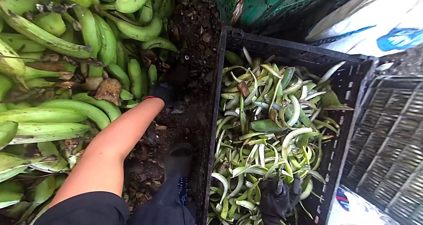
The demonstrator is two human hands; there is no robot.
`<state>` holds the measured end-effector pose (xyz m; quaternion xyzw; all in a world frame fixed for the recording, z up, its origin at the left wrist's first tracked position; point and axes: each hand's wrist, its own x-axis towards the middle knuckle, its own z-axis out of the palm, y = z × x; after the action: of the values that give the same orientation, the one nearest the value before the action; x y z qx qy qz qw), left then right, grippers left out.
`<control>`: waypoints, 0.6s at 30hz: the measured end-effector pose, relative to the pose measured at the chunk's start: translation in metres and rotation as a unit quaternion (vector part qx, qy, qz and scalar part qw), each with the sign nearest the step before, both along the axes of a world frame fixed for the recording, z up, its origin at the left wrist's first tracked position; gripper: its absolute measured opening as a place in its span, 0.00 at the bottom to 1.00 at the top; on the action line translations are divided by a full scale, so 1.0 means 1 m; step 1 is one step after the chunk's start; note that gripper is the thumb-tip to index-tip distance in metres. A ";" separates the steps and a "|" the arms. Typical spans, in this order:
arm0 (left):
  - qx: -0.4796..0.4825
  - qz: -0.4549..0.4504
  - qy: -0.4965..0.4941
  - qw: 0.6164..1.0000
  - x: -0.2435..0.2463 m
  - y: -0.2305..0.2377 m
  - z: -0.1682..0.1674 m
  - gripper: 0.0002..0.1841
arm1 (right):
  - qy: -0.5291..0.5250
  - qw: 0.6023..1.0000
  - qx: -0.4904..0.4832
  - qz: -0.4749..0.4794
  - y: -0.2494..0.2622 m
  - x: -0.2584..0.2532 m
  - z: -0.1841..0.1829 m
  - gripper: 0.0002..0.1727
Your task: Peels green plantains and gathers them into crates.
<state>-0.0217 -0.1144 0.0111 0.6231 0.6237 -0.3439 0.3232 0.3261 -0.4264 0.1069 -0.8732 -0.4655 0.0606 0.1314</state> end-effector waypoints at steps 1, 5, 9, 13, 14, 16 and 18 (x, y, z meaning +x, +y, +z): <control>0.005 -0.005 -0.006 1.000 -0.003 0.000 -0.001 0.24 | 0.001 1.000 0.001 -0.001 0.001 -0.001 0.001 0.35; 0.036 -0.055 -0.053 0.996 -0.018 -0.002 0.003 0.23 | 0.004 1.000 0.019 0.005 0.002 -0.002 0.000 0.34; 0.063 0.038 -0.098 0.992 -0.023 0.001 0.021 0.24 | 0.026 0.999 0.036 -0.005 -0.002 -0.003 -0.003 0.32; 0.179 0.233 -0.357 0.887 -0.020 0.030 0.069 0.18 | 0.033 0.999 0.033 -0.005 0.000 -0.003 0.000 0.33; 0.202 0.252 -0.428 0.844 -0.015 0.039 0.085 0.14 | 0.034 0.999 0.028 -0.009 0.001 -0.004 0.001 0.32; 0.204 0.260 -0.562 0.758 0.003 0.051 0.125 0.06 | 0.035 0.999 0.028 -0.013 0.001 -0.004 0.001 0.32; 0.123 0.202 -0.675 0.698 0.026 0.051 0.175 0.10 | 0.044 0.999 0.030 -0.013 0.002 -0.005 0.003 0.32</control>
<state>0.0043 -0.0634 0.1860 0.5812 0.3858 0.3227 0.6398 0.3208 -0.4249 0.1095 -0.8711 -0.4500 0.0829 0.1785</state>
